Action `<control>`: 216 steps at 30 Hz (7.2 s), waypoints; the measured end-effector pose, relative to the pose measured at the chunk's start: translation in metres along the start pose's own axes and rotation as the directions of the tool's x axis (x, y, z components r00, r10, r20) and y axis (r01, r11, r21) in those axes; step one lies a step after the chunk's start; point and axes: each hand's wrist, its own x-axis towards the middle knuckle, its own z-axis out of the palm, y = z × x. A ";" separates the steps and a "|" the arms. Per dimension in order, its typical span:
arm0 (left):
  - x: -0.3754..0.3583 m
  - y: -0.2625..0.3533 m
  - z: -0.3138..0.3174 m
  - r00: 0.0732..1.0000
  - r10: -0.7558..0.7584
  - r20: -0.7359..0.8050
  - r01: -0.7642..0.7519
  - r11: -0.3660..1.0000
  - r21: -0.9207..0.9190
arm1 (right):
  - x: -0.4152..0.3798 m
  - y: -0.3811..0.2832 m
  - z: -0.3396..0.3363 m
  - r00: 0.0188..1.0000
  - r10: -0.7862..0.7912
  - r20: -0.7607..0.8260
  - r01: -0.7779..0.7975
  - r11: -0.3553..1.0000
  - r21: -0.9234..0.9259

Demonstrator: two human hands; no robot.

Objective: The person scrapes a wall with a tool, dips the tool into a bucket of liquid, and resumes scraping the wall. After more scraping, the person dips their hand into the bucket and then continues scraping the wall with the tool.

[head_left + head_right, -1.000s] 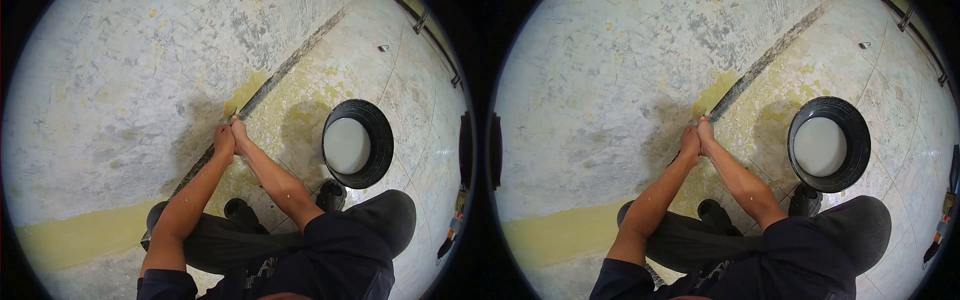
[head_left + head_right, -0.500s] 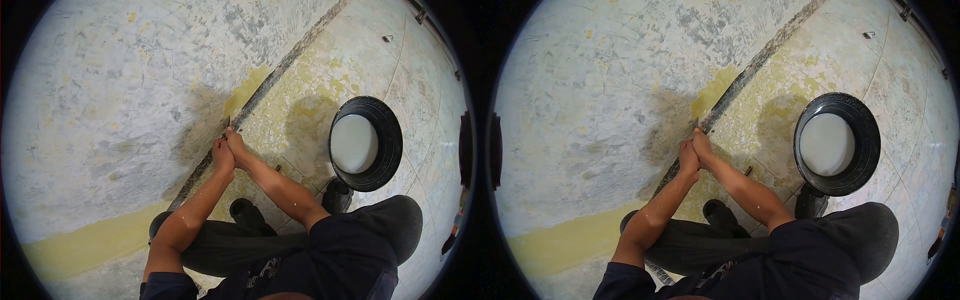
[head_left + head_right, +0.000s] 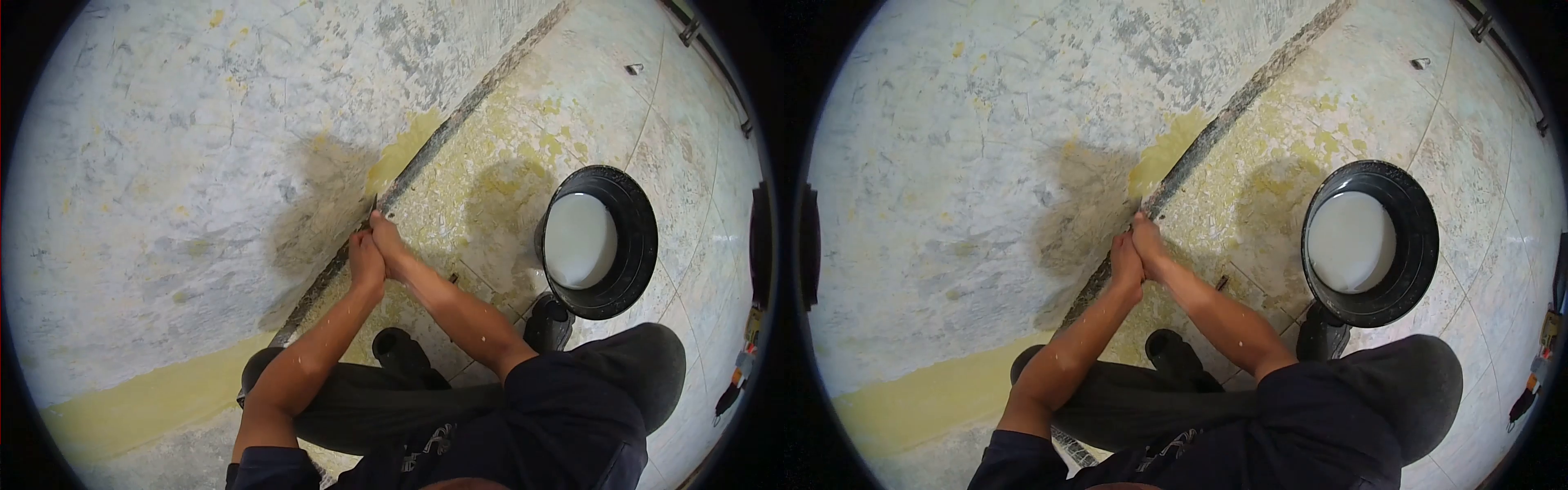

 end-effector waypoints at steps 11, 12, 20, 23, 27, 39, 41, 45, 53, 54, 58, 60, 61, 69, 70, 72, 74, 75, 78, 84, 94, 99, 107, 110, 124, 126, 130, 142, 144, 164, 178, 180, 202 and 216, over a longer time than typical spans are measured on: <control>0.016 0.001 0.006 1.000 0.022 -0.007 -0.022 0.999 0.027 | 0.006 -0.011 0.003 0.993 0.110 -0.037 -0.100 0.975 0.198; 0.010 0.001 0.008 1.000 0.030 -0.005 -0.030 0.999 0.026 | 0.008 -0.010 0.000 0.990 0.138 -0.015 -0.130 0.957 0.260; 0.002 0.001 0.004 0.999 -0.020 -0.050 0.024 0.996 0.085 | -0.003 -0.010 0.002 1.000 -0.001 -0.012 0.001 1.000 0.000; -0.002 0.013 0.000 0.997 -0.065 -0.033 0.068 0.994 0.081 | -0.005 -0.020 0.010 0.998 0.042 -0.052 -0.038 0.997 0.063; 0.005 0.007 0.000 0.996 0.088 -0.016 -0.088 0.996 -0.003 | -0.015 -0.025 0.014 0.995 0.098 -0.026 -0.093 0.985 0.144; 0.011 0.002 0.017 0.991 0.075 -0.111 -0.064 0.993 0.099 | 0.014 -0.014 -0.005 0.997 0.073 0.017 -0.075 0.988 0.137; -0.008 0.020 0.016 0.997 -0.022 -0.077 0.030 0.994 0.103 | 0.013 -0.014 -0.002 0.998 0.063 -0.015 -0.059 0.986 0.156; 0.025 -0.004 0.013 1.000 0.020 0.016 -0.021 0.995 0.097 | -0.001 -0.035 -0.006 0.968 0.252 0.000 -0.245 0.941 0.235; 0.031 0.005 0.014 1.000 0.008 0.020 -0.011 0.992 0.122 | -0.003 -0.028 0.001 0.989 0.134 -0.059 -0.111 0.950 0.291; 0.031 0.004 0.016 1.000 0.010 0.025 -0.012 0.993 0.118 | -0.006 -0.039 0.002 0.983 0.171 -0.065 -0.138 0.925 0.353; 0.019 -0.002 0.017 0.996 0.072 -0.044 -0.067 0.992 0.107 | 0.014 -0.011 -0.010 0.996 0.087 0.028 -0.091 0.974 0.208; 0.019 -0.004 0.015 0.997 0.049 -0.054 -0.046 0.998 0.042 | 0.022 -0.005 -0.007 1.000 0.016 -0.023 -0.011 0.986 0.167; 0.021 -0.001 0.013 0.997 0.074 -0.015 -0.072 0.994 0.079 | 0.021 0.000 -0.004 0.996 -0.056 -0.073 0.065 0.990 0.123; 0.018 -0.005 0.012 0.994 0.101 -0.048 -0.094 0.987 0.129 | -0.006 -0.026 0.001 0.997 0.064 -0.047 -0.055 0.982 0.183; 0.015 -0.005 0.010 0.993 0.107 -0.053 -0.102 0.990 0.095 | -0.007 -0.020 0.002 0.999 0.019 -0.043 -0.012 0.987 0.158; 0.015 -0.010 0.003 0.994 0.092 -0.062 -0.087 0.993 0.080 | -0.003 -0.016 0.002 0.998 0.030 -0.058 -0.019 0.983 0.183; 0.028 -0.008 0.002 0.995 0.097 0.031 -0.100 0.986 0.135 | -0.005 -0.020 0.004 0.997 0.030 -0.067 -0.017 0.983 0.184; 0.024 -0.009 0.002 0.995 0.096 0.030 -0.100 0.987 0.128 | -0.004 -0.024 0.005 0.992 0.105 -0.069 -0.084 0.962 0.259; 0.017 0.000 0.007 0.989 0.148 -0.015 -0.145 0.979 0.141 | 0.006 -0.004 0.000 0.996 0.089 -0.031 -0.077 0.959 0.274; 0.022 -0.004 0.004 0.997 0.080 -0.001 -0.080 0.992 0.101 | -0.011 -0.027 0.005 0.993 0.110 -0.046 -0.097 0.970 0.223; 0.022 -0.002 0.013 0.997 0.072 0.023 -0.075 0.989 0.131 | -0.013 -0.042 -0.003 0.981 0.188 0.040 -0.192 0.950 0.246; 0.014 -0.029 0.008 0.979 0.186 -0.086 -0.180 0.981 0.075 | -0.017 -0.016 -0.001 0.993 0.095 0.069 -0.109 0.965 0.240; -0.004 -0.011 -0.020 0.996 0.082 -0.041 -0.082 0.996 -0.015 | -0.019 -0.006 0.020 0.989 -0.144 0.011 0.145 0.985 -0.093; -0.010 0.002 -0.028 0.999 0.041 0.017 -0.041 0.999 -0.014 | -0.036 -0.021 0.028 0.995 -0.101 -0.003 0.100 0.989 -0.105; 0.005 -0.007 -0.031 0.991 0.113 0.077 -0.113 0.994 0.003 | -0.031 -0.010 0.032 0.961 -0.236 -0.145 0.241 0.971 0.015; 0.013 -0.005 -0.027 0.987 0.120 0.106 -0.121 0.993 -0.003 | -0.029 -0.017 0.032 0.953 -0.240 -0.186 0.252 0.967 0.044; 0.016 -0.005 -0.017 0.993 0.076 0.089 -0.078 0.997 0.021 | -0.026 -0.019 0.023 0.974 -0.180 -0.138 0.196 0.974 0.111; 0.019 -0.008 -0.012 0.996 0.093 0.012 -0.092 0.996 -0.009 | -0.014 -0.015 0.017 0.983 -0.145 -0.114 0.157 0.982 0.102; 0.027 -0.005 -0.006 0.996 0.082 0.041 -0.083 0.996 0.016 | -0.009 -0.023 0.014 0.988 -0.130 -0.088 0.143 0.976 0.166; -0.003 0.000 -0.020 0.995 0.092 -0.022 -0.091 0.993 0.071 | -0.031 -0.017 0.026 0.999 -0.007 -0.045 0.012 0.993 0.120; 0.025 -0.004 -0.003 0.995 0.082 0.049 -0.083 0.996 0.021 | -0.014 -0.029 0.015 0.993 -0.030 -0.117 0.049 0.986 0.160; 0.033 -0.009 -0.001 0.992 0.119 0.050 -0.121 0.992 0.037 | -0.016 -0.036 0.014 0.993 -0.010 -0.121 0.026 0.992 0.126; -0.022 0.012 -0.019 0.995 0.093 -0.042 -0.096 0.993 -0.074 | -0.061 -0.047 0.036 0.988 -0.155 -0.024 0.147 0.968 -0.205; -0.017 0.000 -0.028 0.994 0.105 -0.006 -0.105 0.991 -0.083 | -0.059 -0.035 0.036 0.952 -0.303 -0.034 0.283 0.919 -0.276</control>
